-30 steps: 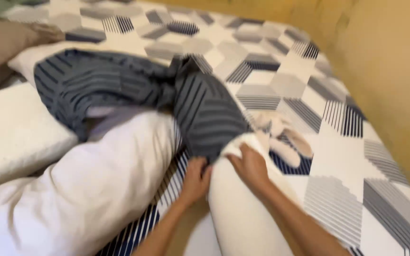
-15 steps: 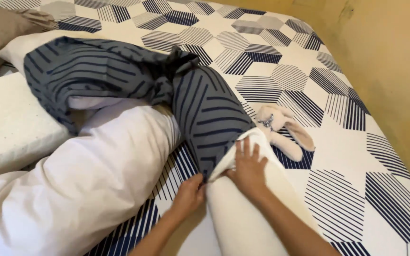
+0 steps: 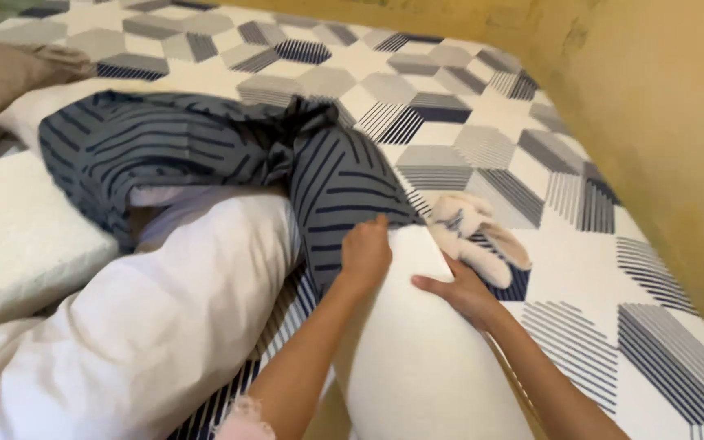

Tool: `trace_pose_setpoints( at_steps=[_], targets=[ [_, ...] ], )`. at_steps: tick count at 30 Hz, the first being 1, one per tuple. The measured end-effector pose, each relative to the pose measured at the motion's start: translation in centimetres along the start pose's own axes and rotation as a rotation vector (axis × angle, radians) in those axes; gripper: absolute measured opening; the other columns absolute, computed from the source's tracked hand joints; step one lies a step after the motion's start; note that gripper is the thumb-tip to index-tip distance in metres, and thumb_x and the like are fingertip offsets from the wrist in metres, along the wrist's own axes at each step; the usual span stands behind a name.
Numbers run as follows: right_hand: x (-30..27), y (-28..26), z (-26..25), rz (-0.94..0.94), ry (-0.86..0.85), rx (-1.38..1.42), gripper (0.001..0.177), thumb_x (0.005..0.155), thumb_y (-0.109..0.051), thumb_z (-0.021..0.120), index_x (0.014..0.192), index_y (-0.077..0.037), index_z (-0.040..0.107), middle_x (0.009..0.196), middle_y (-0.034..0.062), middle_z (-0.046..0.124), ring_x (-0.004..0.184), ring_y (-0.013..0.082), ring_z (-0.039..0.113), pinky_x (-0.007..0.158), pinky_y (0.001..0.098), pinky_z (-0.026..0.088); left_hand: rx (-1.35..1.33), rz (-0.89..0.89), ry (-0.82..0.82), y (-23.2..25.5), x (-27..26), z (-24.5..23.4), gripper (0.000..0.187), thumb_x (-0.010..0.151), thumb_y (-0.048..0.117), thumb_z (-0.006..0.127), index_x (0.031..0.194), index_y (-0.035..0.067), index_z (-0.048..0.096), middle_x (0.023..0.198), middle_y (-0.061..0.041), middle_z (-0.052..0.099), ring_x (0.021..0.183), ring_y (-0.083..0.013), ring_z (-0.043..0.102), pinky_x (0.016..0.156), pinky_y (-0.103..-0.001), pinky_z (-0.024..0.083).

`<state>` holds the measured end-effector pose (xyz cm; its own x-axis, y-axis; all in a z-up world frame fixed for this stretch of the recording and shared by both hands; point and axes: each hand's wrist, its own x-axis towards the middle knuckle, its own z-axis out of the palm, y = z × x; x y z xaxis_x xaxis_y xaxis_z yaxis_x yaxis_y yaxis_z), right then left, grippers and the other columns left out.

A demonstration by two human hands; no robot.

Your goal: The person places a dark striped pillowcase over a long cylindrical pillow on a bed, then repeats the process with a second pillow. They pull the fabric over each pillow, adjust the fit, and tuck the ends to secure the cases.

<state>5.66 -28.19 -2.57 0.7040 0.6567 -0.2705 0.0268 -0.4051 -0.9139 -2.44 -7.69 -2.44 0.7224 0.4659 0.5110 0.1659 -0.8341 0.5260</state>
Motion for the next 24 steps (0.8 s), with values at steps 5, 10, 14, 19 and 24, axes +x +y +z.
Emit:
trace_pose_setpoints(
  at_steps=[5,10,14,19,24],
  targets=[
    [2.5,3.0,9.6,-0.427,0.296,-0.677,0.056,0.083,-0.025,0.079,0.132,-0.005,0.064,0.137,0.0187,0.063,0.123,0.0384,0.061,0.106,0.0452,0.047,-0.554,-0.079,0.124,-0.4,-10.9,-4.1,0.015,0.099,0.017,0.056,0.102,0.006,0.066,0.091,-0.022,0.071,0.085,-0.0411,0.069,0.072,-0.048,0.051],
    [4.2,3.2,7.5,-0.644,-0.108,-0.482,0.04,0.093,-0.024,0.06,0.128,-0.005,0.068,0.135,0.012,0.066,0.127,0.0304,0.062,0.109,0.0399,0.047,-0.534,-0.216,-0.179,-4.0,-15.4,-9.7,0.015,0.094,0.016,0.059,0.101,0.004,0.066,0.085,-0.018,0.072,0.077,-0.0351,0.073,0.068,-0.043,0.055],
    [4.9,4.9,-0.2,-0.109,-0.144,0.182,0.049,0.106,-0.031,0.046,0.148,-0.006,0.049,0.15,0.0118,0.045,0.135,0.0291,0.041,0.112,0.04,0.034,-0.262,-0.107,-0.2,-4.4,-12.1,-10.3,0.02,0.096,0.017,0.059,0.113,0.009,0.065,0.097,-0.019,0.069,0.092,-0.0398,0.065,0.078,-0.047,0.05],
    [4.6,5.5,3.9,-0.281,0.005,-0.322,0.077,0.099,-0.044,0.067,0.152,0.003,0.036,0.157,0.0238,0.037,0.147,0.0367,0.033,0.117,0.0433,0.029,-0.232,-0.029,0.082,-0.3,-11.6,-6.1,0.022,0.096,0.01,0.053,0.116,0.005,0.061,0.109,-0.02,0.058,0.099,-0.0413,0.054,0.087,-0.051,0.042],
    [-2.9,-6.9,1.1,-0.22,0.356,-0.33,0.065,0.082,-0.041,0.073,0.133,-0.003,0.062,0.116,0.0208,0.073,0.109,0.0325,0.069,0.107,0.0438,0.048,-0.605,0.02,0.182,0.4,-8.8,-7.1,0.021,0.106,0.011,0.048,0.121,-0.003,0.053,0.117,-0.022,0.058,0.108,-0.0396,0.057,0.097,-0.045,0.046]
  ],
)
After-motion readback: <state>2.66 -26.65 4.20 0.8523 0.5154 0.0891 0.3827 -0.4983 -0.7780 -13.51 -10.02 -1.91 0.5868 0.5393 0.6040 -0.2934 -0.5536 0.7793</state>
